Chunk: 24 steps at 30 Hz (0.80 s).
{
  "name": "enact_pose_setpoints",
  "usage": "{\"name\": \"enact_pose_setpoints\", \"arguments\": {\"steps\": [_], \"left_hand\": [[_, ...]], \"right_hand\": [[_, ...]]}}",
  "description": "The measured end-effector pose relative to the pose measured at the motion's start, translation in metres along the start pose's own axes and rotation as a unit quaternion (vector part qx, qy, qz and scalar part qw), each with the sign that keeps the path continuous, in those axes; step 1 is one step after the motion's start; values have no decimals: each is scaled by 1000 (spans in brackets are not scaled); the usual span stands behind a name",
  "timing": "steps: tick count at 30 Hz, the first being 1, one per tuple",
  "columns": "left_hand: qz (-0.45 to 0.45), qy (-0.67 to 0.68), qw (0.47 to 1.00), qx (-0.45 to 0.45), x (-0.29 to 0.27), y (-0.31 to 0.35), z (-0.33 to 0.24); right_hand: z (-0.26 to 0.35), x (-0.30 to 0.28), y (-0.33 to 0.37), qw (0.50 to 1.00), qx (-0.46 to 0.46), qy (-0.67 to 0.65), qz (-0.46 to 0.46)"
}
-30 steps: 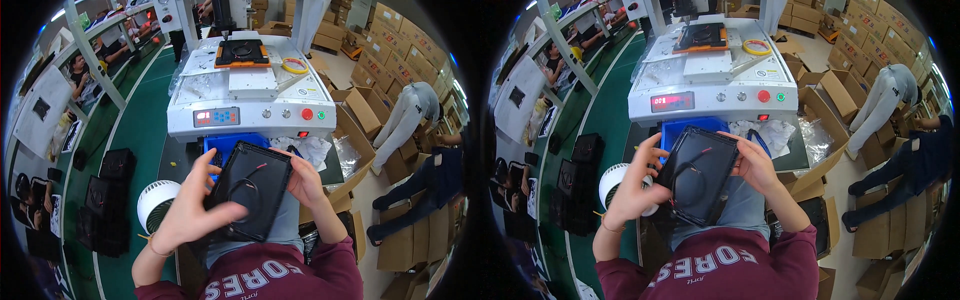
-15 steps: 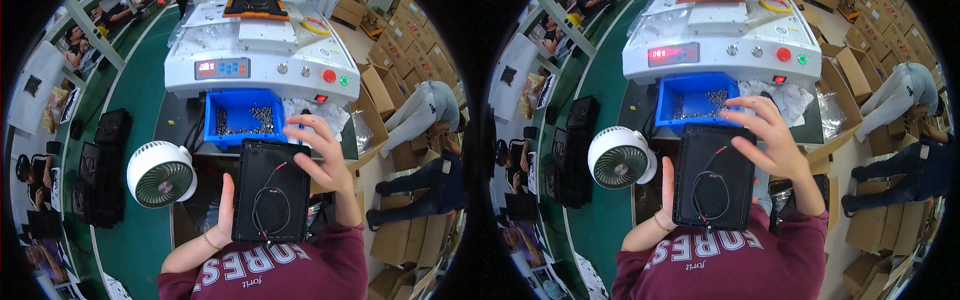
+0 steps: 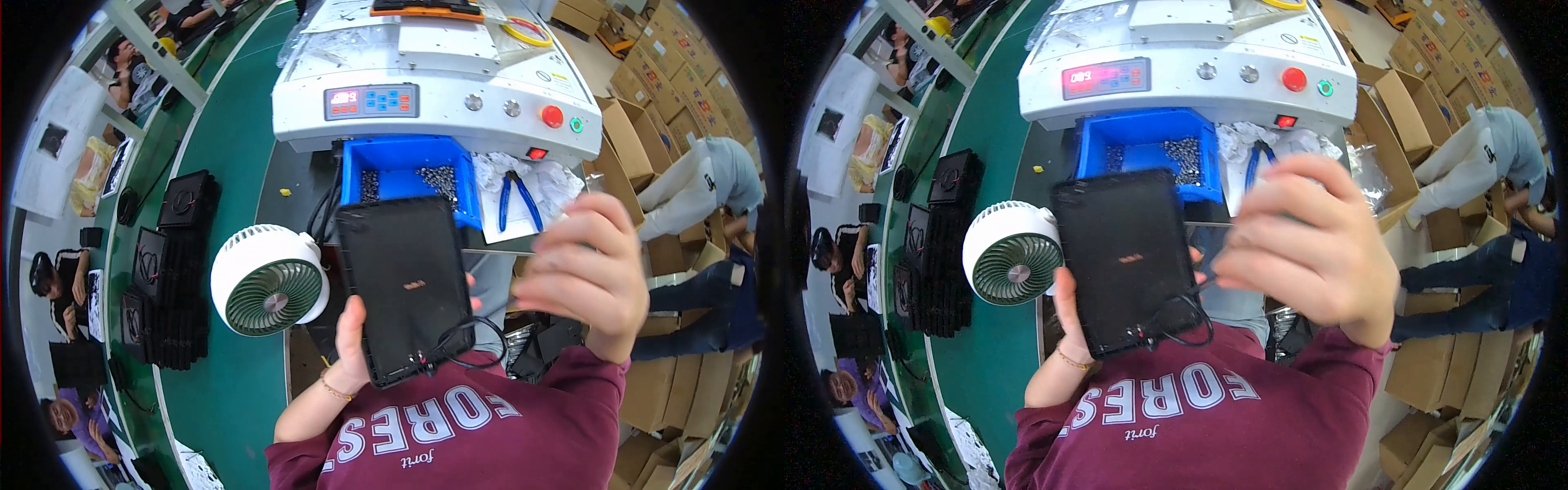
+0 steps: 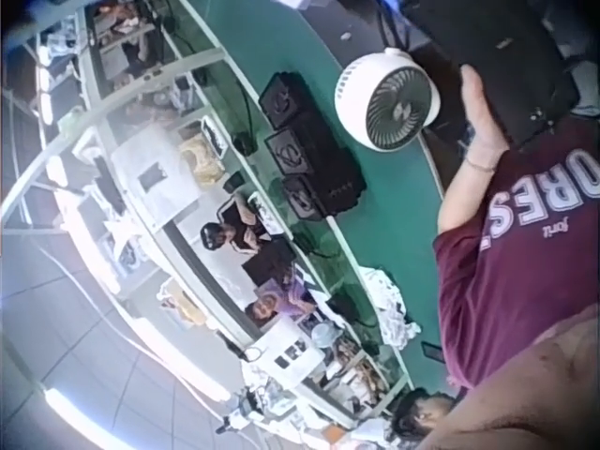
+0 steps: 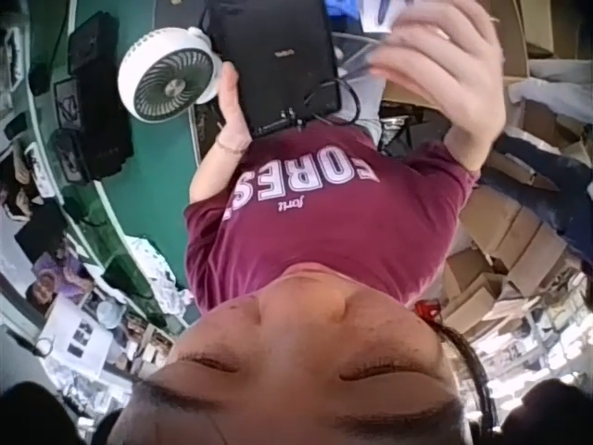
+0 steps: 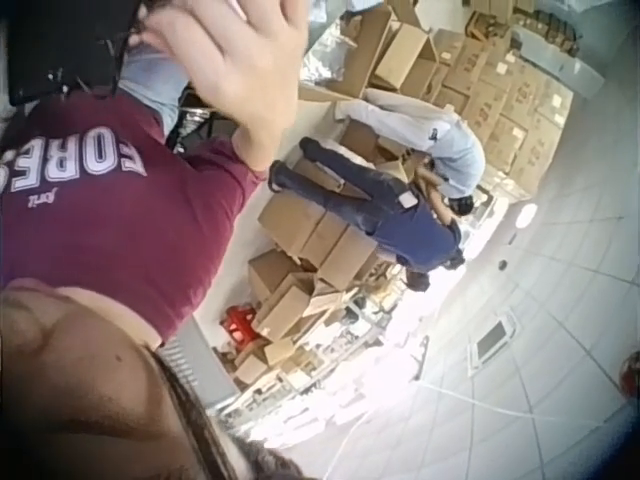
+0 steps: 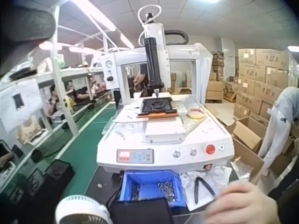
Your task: Assembling electronic covers using an automated screwdriver or press machine.
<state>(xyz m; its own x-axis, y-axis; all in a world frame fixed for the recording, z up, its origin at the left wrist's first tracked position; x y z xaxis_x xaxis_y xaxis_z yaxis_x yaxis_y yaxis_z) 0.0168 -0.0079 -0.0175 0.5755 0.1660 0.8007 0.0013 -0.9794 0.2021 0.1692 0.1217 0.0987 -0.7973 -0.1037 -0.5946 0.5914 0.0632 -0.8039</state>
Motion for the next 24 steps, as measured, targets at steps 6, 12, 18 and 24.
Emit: {"name": "enact_pose_setpoints", "arguments": {"steps": [6,12,18,24], "left_hand": [[-84,38,967,239,7,0,-65],[-80,-85,953,279,0,-9,-47],[-73,-46,965,249,3,-17,-42],[-67,-10,957,282,0,-21,-54]], "right_hand": [[27,5,31,979,101,-132,116],[35,61,53,841,383,-375,77],[38,80,57,847,395,-350,56],[36,94,58,814,435,-383,38]]}}
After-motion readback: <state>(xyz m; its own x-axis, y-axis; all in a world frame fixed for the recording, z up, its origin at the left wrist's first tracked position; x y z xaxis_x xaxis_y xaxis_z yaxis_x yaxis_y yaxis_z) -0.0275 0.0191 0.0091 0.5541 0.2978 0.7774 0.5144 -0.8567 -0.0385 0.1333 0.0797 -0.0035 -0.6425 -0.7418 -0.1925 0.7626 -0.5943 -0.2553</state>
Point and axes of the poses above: each hand's wrist, its own y-axis away from the middle knuckle, its own x-axis out of the palm, z = x × y, the point moved 3 cm from there along -y, towards the middle knuckle, and after that the axes turned 15 degrees about -z, right-handed, at the moved point
